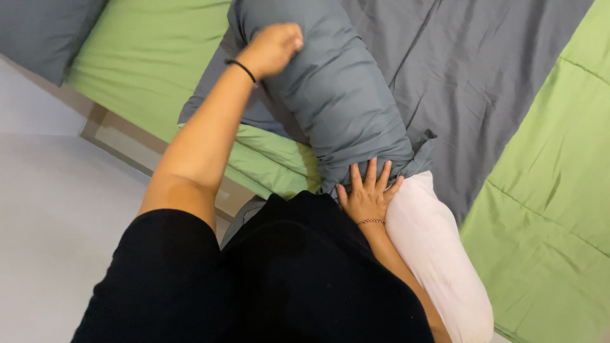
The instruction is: The person inserts a white pillow into a gray pillowcase on a bed with a green sheet. They pull the fabric over the pillow, smooth the surface, and adjust the corners to fit the case properly.
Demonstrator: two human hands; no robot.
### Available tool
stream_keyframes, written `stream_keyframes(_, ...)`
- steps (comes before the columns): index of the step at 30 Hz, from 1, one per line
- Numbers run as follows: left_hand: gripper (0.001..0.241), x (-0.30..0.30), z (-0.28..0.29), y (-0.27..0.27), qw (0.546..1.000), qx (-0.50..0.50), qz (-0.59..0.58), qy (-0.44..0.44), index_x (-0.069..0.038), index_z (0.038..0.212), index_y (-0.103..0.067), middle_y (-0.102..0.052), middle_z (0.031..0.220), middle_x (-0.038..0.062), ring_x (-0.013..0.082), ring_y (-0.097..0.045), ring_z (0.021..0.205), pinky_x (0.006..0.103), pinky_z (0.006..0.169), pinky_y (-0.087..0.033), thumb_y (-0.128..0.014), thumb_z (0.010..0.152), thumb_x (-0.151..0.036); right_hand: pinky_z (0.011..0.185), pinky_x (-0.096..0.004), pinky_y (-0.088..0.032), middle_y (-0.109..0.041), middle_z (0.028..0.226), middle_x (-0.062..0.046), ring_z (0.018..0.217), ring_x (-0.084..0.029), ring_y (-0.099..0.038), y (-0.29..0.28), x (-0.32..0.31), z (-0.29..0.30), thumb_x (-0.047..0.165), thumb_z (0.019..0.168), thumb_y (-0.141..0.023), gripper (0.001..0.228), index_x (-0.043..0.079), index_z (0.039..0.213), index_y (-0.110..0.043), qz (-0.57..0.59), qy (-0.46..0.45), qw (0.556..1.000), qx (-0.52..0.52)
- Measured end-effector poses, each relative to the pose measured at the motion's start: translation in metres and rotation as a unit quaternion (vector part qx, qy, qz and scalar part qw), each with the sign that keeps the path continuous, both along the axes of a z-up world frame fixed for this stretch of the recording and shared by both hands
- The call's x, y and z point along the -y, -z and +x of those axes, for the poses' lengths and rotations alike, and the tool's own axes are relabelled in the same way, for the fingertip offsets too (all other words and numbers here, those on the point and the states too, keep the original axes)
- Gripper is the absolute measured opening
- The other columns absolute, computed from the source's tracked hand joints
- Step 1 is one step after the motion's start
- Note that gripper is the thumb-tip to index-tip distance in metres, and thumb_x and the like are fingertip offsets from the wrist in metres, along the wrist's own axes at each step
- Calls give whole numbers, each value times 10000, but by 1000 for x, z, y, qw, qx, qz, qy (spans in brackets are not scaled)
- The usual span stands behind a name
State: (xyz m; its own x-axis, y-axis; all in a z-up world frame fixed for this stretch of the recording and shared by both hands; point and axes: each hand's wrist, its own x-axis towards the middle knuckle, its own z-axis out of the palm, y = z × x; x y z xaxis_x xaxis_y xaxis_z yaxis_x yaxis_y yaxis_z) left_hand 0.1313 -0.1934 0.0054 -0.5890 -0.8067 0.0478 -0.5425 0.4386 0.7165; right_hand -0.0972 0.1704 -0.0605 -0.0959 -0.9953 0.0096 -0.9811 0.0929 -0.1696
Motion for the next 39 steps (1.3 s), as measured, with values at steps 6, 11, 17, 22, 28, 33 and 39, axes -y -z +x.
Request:
stream_keyframes(6, 121, -51, -25, 4, 986, 29, -165, 23, -30, 982, -586, -667, 952, 193, 436, -611, 957, 538, 812, -480, -584, 1000, -150, 1144, -777, -8, -367, 1627, -221, 1537, -516, -164, -10, 5, 1, 592, 855, -665, 706, 197, 1440, -620, -20, 3, 1000, 9)
stream_keyframes(11, 107, -48, -4, -5, 960, -42, -237, -141, -28, 1023, -600, -653, 1011, 180, 414, -599, 995, 492, 867, -488, -654, 948, -81, 1143, -780, -9, -382, 1617, -227, 1532, -516, -174, -9, 3, 0, 597, 854, -669, 678, 213, 1412, -639, -25, 1, 1000, 2)
stream_keyframes(17, 217, -53, 14, 18, 924, -94, -292, -229, -55, 1069, -661, -668, 1090, 141, 372, -615, 1039, 443, 892, -509, -722, 862, -55, 1144, -774, -18, -391, 1621, -229, 1530, -519, -198, -3, 3, -3, 602, 838, -686, 693, 209, 1408, -646, -43, 1, 999, -11)
stream_keyframes(22, 53, -30, 17, 32, 925, -92, -254, -268, -64, 964, -665, -674, 1013, 107, 359, -630, 1002, 440, 865, -513, -703, 928, -74, 1154, -776, -24, -406, 1607, -234, 1528, -524, -207, 1, 1, -3, 602, 853, -697, 690, 198, 1410, -652, -57, -2, 998, -11)
stream_keyframes(28, 36, -26, 17, 52, 963, -81, -179, -183, -43, 928, -601, -632, 945, 146, 383, -617, 949, 455, 839, -506, -616, 961, -46, 1158, -770, -18, -405, 1613, -227, 1532, -518, -193, -3, 3, -2, 599, 854, -690, 675, 201, 1397, -653, -54, 6, 999, -6)
stream_keyframes(33, 31, -68, 10, 34, 984, -65, -145, -79, -34, 948, -576, -611, 939, 174, 398, -606, 946, 458, 834, -498, -602, 957, -49, 1168, -756, -1, -379, 1631, -230, 1547, -514, -155, -4, 8, 0, 607, 848, -671, 728, 188, 1440, -622, -21, 21, 1000, -3)
stream_keyframes(39, 111, -56, 16, 41, 943, -116, -189, -249, -24, 1003, -584, -623, 953, 175, 376, -626, 911, 446, 809, -513, -650, 938, -86, 1139, -763, 30, -353, 1638, -236, 1533, -514, -133, -5, 7, 0, 599, 841, -657, 726, 195, 1442, -608, -25, 3, 1000, 9)
